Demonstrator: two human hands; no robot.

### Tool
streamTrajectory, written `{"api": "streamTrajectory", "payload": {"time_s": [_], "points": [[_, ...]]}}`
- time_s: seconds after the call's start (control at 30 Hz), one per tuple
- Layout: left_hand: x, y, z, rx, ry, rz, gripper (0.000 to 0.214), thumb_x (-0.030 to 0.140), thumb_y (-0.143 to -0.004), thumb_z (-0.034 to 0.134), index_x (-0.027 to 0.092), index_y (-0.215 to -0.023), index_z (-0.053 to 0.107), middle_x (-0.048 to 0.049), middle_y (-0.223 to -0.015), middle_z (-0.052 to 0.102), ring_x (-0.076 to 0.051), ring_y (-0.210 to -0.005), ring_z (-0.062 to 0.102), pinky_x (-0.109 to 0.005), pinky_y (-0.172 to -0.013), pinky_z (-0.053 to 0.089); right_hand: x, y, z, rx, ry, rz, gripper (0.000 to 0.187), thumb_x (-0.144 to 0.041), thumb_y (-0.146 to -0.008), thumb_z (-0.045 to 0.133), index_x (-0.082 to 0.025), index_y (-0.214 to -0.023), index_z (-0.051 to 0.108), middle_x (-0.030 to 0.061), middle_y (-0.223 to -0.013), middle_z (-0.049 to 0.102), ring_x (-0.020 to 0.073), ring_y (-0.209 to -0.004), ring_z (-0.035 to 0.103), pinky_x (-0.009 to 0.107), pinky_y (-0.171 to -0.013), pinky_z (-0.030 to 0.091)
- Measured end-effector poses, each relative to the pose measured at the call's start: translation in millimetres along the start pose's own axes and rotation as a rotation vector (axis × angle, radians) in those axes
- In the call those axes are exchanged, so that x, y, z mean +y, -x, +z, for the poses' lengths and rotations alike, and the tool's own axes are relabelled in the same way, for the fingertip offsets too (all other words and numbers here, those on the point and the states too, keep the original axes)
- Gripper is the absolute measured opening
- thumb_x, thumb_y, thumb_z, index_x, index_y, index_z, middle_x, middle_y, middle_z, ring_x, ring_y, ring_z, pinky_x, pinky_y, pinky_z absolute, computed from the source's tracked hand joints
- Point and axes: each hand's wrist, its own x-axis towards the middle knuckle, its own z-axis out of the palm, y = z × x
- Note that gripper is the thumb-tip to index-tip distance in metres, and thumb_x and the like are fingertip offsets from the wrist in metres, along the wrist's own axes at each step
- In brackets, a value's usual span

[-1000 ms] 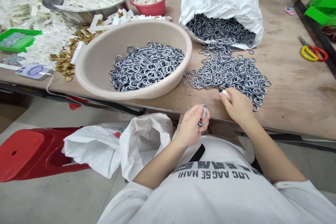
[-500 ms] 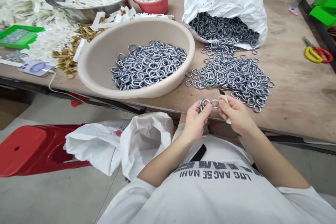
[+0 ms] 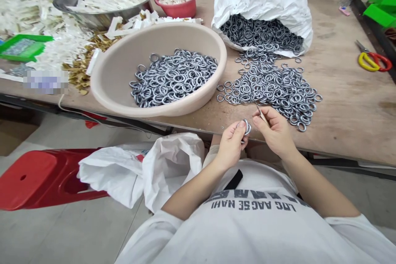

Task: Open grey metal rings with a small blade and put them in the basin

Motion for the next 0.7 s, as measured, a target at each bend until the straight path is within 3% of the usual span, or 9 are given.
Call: {"api": "streamTrajectory", "payload": {"time_s": [0.2, 0.37, 0.47, 0.6, 0.7], "points": [[1.6, -1.1, -5.9, -0.046, -0.059, 0.006, 0.045, 0.055, -0.088, 0.062, 0.017, -0.069, 0.045, 0.0057, -0.058, 0.036, -0.005, -0.047, 0.028, -0.018, -0.042, 0.022, -11.9, 12.7, -12.3, -0.145, 0.478, -0.287, 0.033, -0.043, -0.096, 0.055, -0.020, -0.071, 0.052, -0.0014, -0.065, 0.047, 0.0128, -0.061, 0.043, 0.029, -0.060, 0.028], [3.7, -2.2, -10.0, -0.094, -0.097, -0.014, 0.046, 0.057, -0.086, 0.062, 0.018, -0.070, 0.044, 0.0058, -0.058, 0.036, -0.005, -0.047, 0.027, -0.019, -0.043, 0.022, -14.5, 12.4, -16.8, -0.203, 0.541, -0.317, 0.037, -0.043, -0.096, 0.054, -0.020, -0.067, 0.048, -0.0025, -0.061, 0.044, 0.0121, -0.059, 0.040, 0.029, -0.059, 0.025], [5.3, 1.2, -12.8, -0.154, -0.170, -0.009, 0.046, 0.057, -0.086, 0.062, 0.017, -0.069, 0.046, 0.0052, -0.058, 0.036, -0.006, -0.049, 0.029, -0.020, -0.045, 0.022, -7.9, 3.0, -21.0, -0.201, 0.552, -0.253, 0.040, -0.044, -0.097, 0.052, -0.020, -0.065, 0.048, -0.0023, -0.061, 0.045, 0.0123, -0.059, 0.041, 0.029, -0.059, 0.025], [3.3, 6.4, -19.0, -0.226, -0.227, -0.045, 0.044, 0.055, -0.088, 0.061, 0.016, -0.070, 0.052, 0.0038, -0.058, 0.041, -0.005, -0.049, 0.032, -0.021, -0.045, 0.022, 0.0, -12.7, -20.0, -0.063, 0.431, -0.096, 0.034, -0.047, -0.099, 0.048, -0.021, -0.083, 0.062, -0.0010, -0.070, 0.056, 0.0141, -0.065, 0.049, 0.028, -0.063, 0.033], [3.8, 4.1, -27.5, -0.082, -0.130, -0.037, 0.040, 0.052, -0.086, 0.064, 0.016, -0.073, 0.054, 0.0028, -0.061, 0.047, -0.005, -0.046, 0.035, -0.019, -0.042, 0.023, -4.5, -26.4, -7.4, -0.160, 0.273, -0.152, 0.030, -0.048, -0.094, 0.057, -0.022, -0.106, 0.065, 0.0015, -0.089, 0.066, 0.0165, -0.078, 0.059, 0.027, -0.071, 0.041]]}}
